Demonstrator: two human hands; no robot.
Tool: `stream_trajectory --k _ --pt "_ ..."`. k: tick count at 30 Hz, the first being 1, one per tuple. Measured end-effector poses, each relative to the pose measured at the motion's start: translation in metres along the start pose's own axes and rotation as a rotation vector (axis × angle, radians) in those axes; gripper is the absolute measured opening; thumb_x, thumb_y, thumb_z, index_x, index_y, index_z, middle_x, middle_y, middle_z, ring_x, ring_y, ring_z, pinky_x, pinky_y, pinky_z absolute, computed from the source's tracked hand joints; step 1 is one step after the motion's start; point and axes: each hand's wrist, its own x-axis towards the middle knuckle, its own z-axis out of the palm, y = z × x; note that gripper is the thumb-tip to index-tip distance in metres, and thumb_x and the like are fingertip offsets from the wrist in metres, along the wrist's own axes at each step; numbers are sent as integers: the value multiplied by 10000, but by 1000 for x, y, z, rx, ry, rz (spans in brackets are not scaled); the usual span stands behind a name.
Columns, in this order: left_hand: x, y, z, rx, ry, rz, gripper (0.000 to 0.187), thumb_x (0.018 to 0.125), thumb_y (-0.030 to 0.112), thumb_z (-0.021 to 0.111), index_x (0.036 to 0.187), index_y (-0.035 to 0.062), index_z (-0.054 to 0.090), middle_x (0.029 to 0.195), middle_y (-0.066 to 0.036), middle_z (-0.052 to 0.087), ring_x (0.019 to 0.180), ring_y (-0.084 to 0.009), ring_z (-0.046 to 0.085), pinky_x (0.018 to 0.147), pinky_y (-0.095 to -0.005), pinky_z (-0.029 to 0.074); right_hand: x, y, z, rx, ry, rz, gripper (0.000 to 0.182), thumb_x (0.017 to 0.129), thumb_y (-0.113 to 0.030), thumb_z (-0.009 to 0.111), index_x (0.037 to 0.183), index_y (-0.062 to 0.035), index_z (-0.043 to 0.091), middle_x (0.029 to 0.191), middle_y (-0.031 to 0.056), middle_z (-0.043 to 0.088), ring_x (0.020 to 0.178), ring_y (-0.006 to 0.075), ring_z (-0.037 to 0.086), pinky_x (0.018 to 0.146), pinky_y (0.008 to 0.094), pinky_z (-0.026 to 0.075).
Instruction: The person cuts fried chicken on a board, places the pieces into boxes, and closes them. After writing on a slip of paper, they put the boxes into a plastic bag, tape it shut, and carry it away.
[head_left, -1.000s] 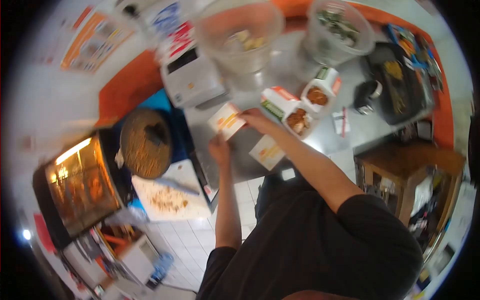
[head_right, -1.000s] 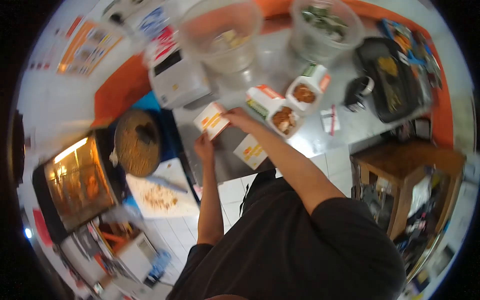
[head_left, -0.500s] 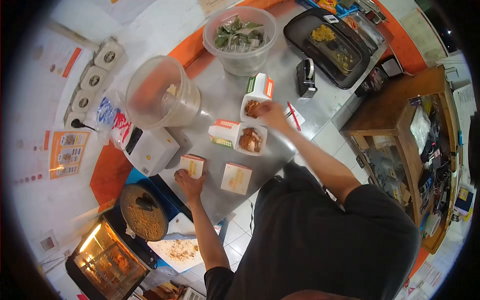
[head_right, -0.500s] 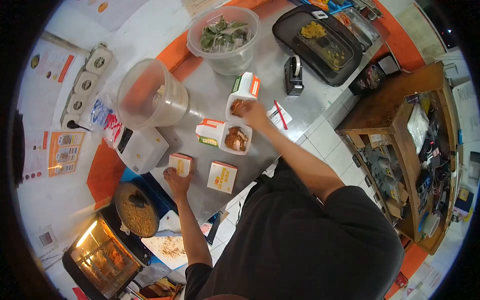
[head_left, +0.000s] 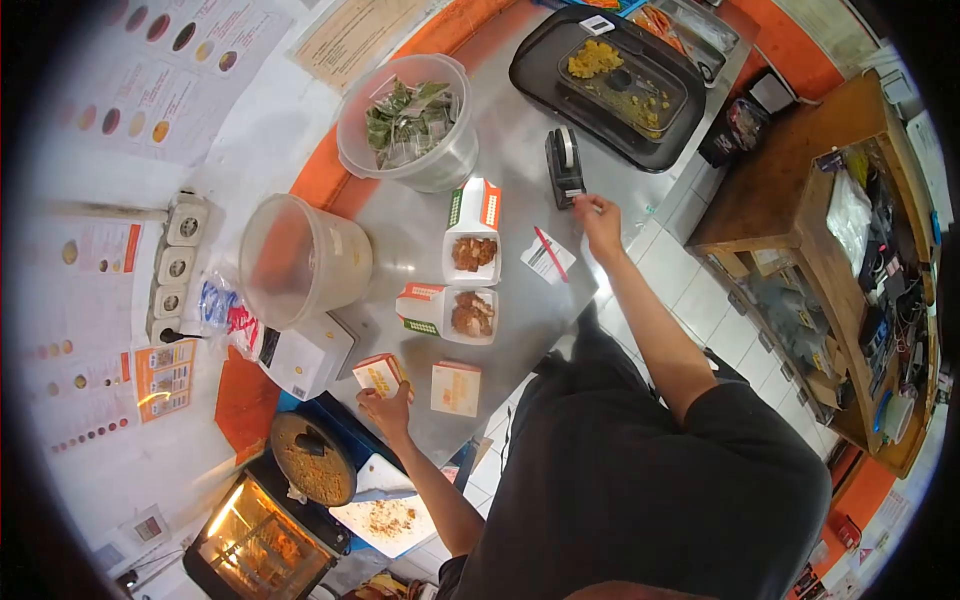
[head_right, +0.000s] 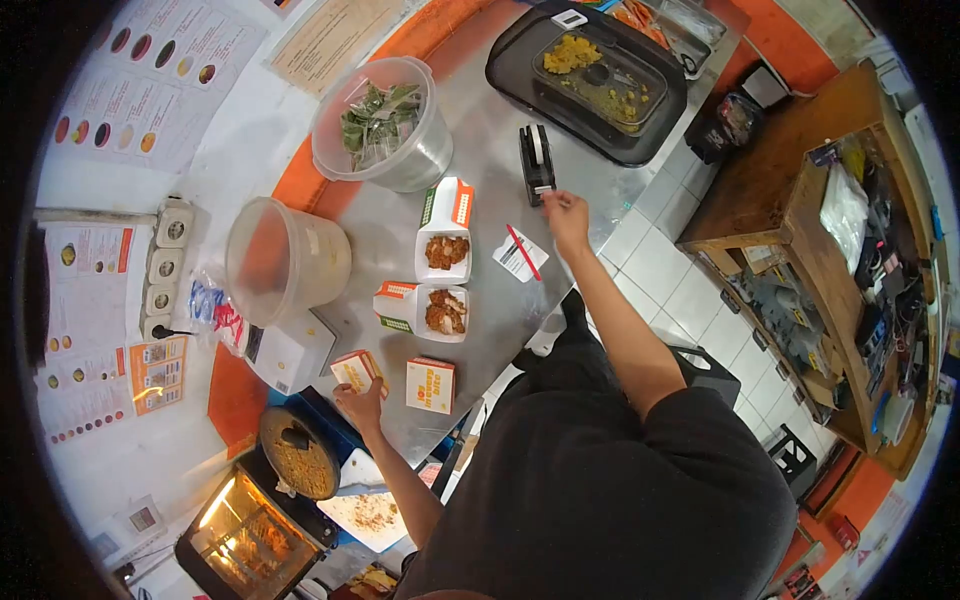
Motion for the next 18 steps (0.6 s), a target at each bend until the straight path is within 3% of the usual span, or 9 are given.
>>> stream_trajectory --k 1,4,6,8,10,12,14,15,18 --pt "-5 8 -5 11 1 -2 707 585 259 845 1056 13 378 1015 -225 471 1011 -375 441 913 -459 389 -16 -7 6 38 54 115 157 891 -144 648 906 9 677 776 35 648 656 93 549 604 239 461" --pt "-16 37 -13 -40 -25 -32 655 646 241 831 1064 15 380 1057 -223 479 999 -330 495 869 -420 437 -14 11 4 -183 13 93 176 887 -159 657 877 13 690 735 47 645 639 96 548 599 241 460" --pt "-23 51 -19 -323 -73 -68 604 690 206 817 1073 13 393 1079 -198 499 950 -267 552 800 -367 480 -3 25 -7 -403 33 -67 189 881 -161 654 841 19 693 699 82 645 625 127 577 597 269 478" --pt "-24 51 -14 -452 -112 -110 578 708 185 806 1081 8 401 1082 -182 510 933 -243 563 774 -339 486 25 63 -32 -1071 51 -624 167 864 -148 657 820 10 690 702 106 654 647 163 612 607 286 491" --pt "-33 68 -27 -743 -263 -212 527 736 142 779 1097 -4 424 1064 -138 551 935 -205 569 752 -301 486 12 22 -31 -990 -150 -554 214 812 -183 686 755 23 695 722 183 643 757 271 613 687 351 474" --pt "-42 74 -14 -935 -244 -260 509 776 163 731 1157 -4 437 1059 -132 581 961 -203 568 744 -317 487 -11 -21 -4 -621 -540 -195 186 820 -167 675 797 17 690 796 167 624 804 262 601 707 345 469" --pt "-53 101 -17 -1010 -362 -273 546 789 162 711 1213 3 406 1086 -152 572 950 -218 571 720 -315 491 -66 -78 36 -531 -893 -265 160 851 -153 648 869 1 684 870 148 581 824 252 587 711 350 466" --pt "-56 106 -8 -1110 -379 -299 556 777 134 721 1210 4 397 1100 -161 560 950 -217 574 723 -323 511 -91 -96 56 -460 -1043 -424 129 869 -135 630 886 -12 665 911 127 556 777 244 581 687 348 469" --pt "-72 127 4 -1151 -404 -267 554 749 70 738 1186 16 402 1127 -162 537 962 -230 586 777 -335 531 -146 -113 99 -380 -1303 -693 190 913 -210 589 901 -29 648 962 113 537 743 269 584 665 372 477"
